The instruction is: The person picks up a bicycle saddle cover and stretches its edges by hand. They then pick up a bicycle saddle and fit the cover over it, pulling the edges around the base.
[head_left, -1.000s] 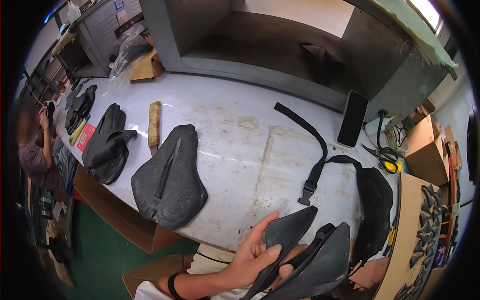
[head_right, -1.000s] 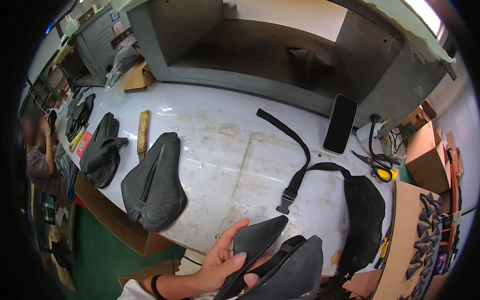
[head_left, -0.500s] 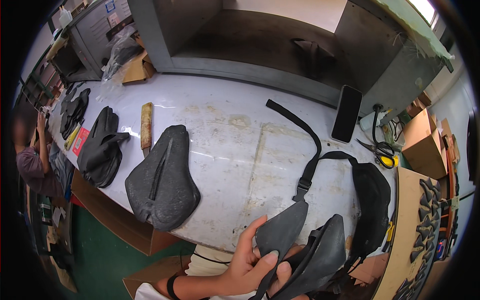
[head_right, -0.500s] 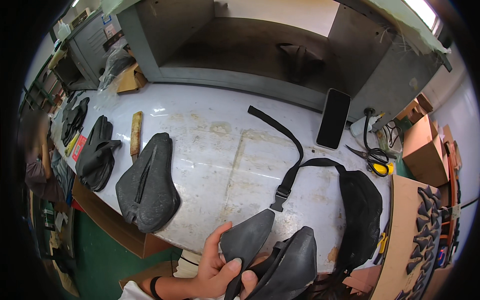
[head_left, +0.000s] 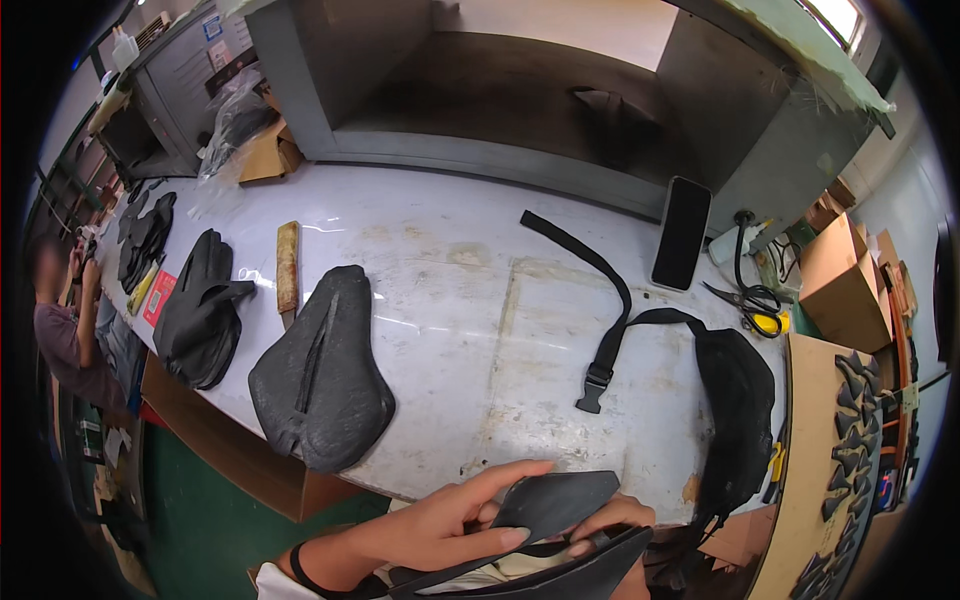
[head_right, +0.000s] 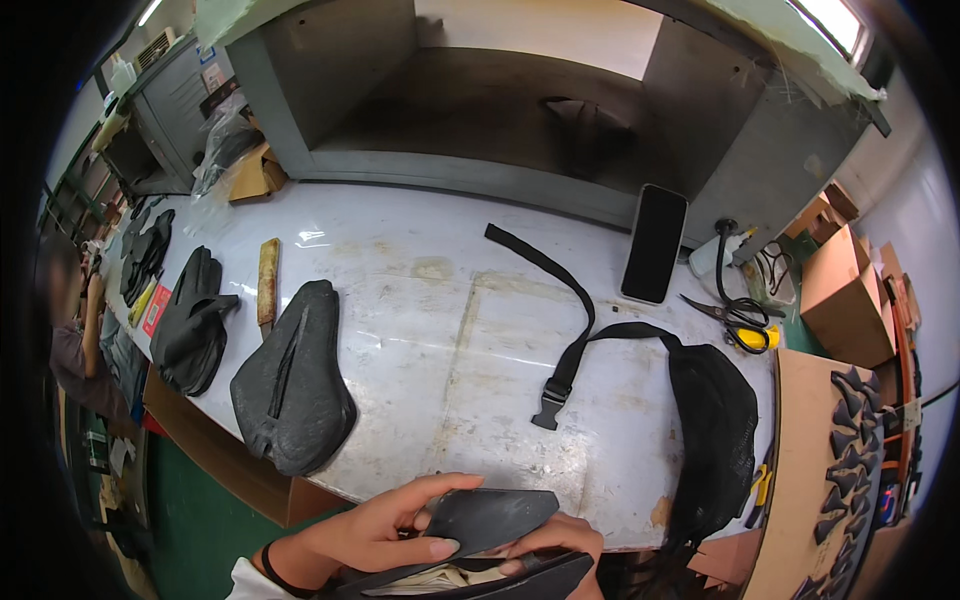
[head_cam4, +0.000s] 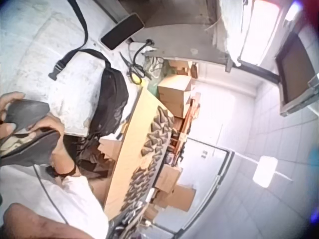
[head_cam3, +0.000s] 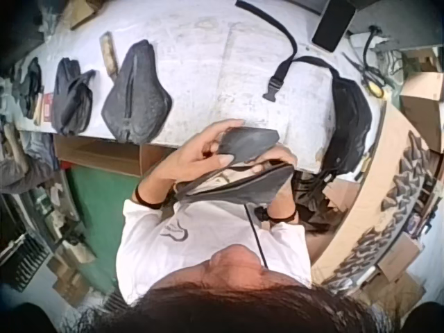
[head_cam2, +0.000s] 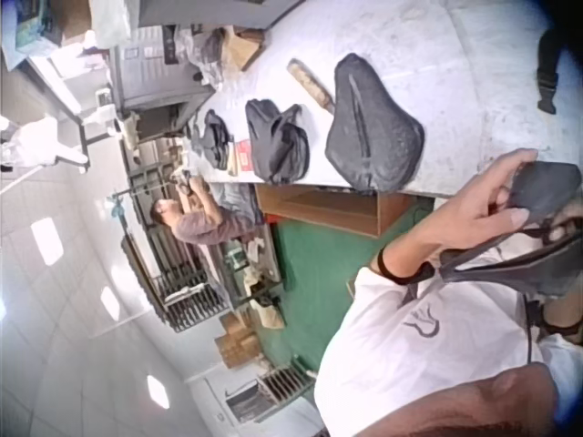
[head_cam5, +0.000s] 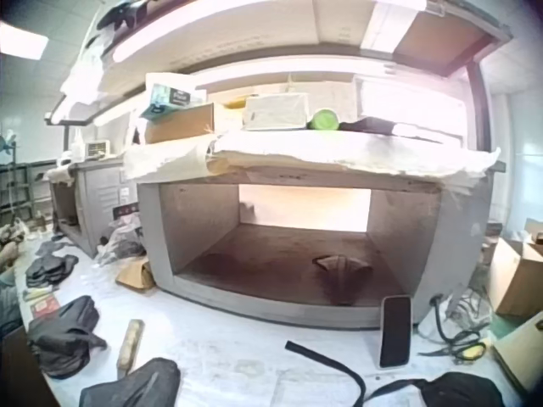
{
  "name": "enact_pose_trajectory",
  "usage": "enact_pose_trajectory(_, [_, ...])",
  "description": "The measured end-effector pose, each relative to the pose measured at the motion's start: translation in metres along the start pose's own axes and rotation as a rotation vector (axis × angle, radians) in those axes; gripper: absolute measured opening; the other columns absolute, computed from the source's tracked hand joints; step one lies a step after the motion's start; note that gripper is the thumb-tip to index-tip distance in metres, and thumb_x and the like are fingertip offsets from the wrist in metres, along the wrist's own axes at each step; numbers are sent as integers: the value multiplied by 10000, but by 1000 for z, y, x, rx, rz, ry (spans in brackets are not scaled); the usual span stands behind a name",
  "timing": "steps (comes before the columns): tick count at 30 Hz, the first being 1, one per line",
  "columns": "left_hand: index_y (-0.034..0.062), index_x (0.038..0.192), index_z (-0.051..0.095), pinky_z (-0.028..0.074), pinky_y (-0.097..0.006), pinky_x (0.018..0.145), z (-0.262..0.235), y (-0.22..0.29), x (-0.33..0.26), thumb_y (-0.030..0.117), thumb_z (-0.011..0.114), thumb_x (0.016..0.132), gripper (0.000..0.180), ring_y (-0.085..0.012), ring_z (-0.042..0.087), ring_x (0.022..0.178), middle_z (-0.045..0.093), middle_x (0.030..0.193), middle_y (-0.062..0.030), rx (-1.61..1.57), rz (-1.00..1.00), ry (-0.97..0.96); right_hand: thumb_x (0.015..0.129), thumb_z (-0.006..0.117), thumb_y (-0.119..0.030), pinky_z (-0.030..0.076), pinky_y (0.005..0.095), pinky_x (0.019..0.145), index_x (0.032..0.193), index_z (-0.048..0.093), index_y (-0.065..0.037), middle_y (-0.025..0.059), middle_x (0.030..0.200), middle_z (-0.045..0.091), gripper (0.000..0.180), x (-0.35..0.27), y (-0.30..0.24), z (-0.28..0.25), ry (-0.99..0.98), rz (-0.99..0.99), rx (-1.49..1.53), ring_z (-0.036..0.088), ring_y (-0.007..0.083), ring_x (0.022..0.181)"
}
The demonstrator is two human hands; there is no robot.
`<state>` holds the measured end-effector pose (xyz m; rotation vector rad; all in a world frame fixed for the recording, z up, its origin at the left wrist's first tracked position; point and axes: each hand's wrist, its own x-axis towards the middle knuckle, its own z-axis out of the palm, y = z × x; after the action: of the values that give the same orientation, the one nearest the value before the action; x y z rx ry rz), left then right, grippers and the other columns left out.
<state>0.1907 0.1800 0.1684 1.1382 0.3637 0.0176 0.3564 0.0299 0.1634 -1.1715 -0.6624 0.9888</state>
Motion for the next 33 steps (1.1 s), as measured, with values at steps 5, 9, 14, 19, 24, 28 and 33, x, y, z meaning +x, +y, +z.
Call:
enact_pose_trajectory(5, [87, 1505, 202, 308, -190, 578, 2, 4, -5, 123, 549, 969, 639, -21, 426, 667, 535, 810, 6, -133, -22, -24, 668, 841, -149, 483, 339, 798, 738, 685, -86, 108, 965, 572, 183, -4, 20, -5, 176, -424, -408, 600, 253, 913])
enact_pose_trajectory(9, [72, 1504, 188, 368, -173, 642, 0, 2, -3, 68, 536, 961, 645, -28, 511, 776, 573, 1056, -63, -272, -72, -56, 646, 866, -187, 467, 345, 868, 772, 694, -123, 89, 1141, 455, 222, -1, 22, -7, 219, -620, -533, 504, 274, 1094])
enact_pose_trajectory(14, [71, 1502, 198, 390, -163, 684, 1, 7, -3, 40, 516, 960, 629, -35, 534, 877, 491, 1274, -99, -358, -89, -51, 703, 838, -151, 486, 418, 963, 797, 679, -98, 125, 1195, 470, 192, -6, 12, 11, 289, -444, -386, 511, 319, 1191])
enact_pose_trajectory(19, [74, 1508, 188, 406, -173, 731, 2, 10, -7, 28, 502, 966, 627, -50, 535, 935, 449, 1328, -103, -373, -89, -109, 737, 805, -84, 534, 391, 926, 805, 671, -55, 159, 1202, 484, 153, -18, 10, 3, 132, -361, -410, 593, 319, 1116])
enact_pose_trajectory(24, [65, 1510, 166, 413, -182, 745, -2, 3, -6, 42, 499, 973, 632, -62, 537, 954, 446, 1325, -112, -325, -46, -129, 720, 803, -44, 533, 402, 933, 811, 670, -43, 157, 1183, 490, 160, -11, -2, 8, 87, -351, -340, 588, 324, 1121])
enact_pose_trajectory(28, [61, 1513, 149, 416, -186, 745, -3, 2, -7, 45, 500, 973, 645, -64, 535, 948, 442, 1323, -120, -313, -40, -150, 692, 810, -15, 535, 405, 929, 826, 666, -40, 156, 1179, 487, 198, -11, -4, 0, 25, -316, -438, 590, 326, 1109])
enact_pose_trajectory(33, [61, 1514, 145, 416, -193, 729, -3, 0, -9, 56, 528, 960, 673, -66, 536, 937, 444, 1318, -121, -307, -27, -170, 691, 809, -11, 535, 410, 919, 847, 657, -38, 155, 1163, 494, 219, -15, -1, 4, 50, -361, -416, 600, 327, 1082])
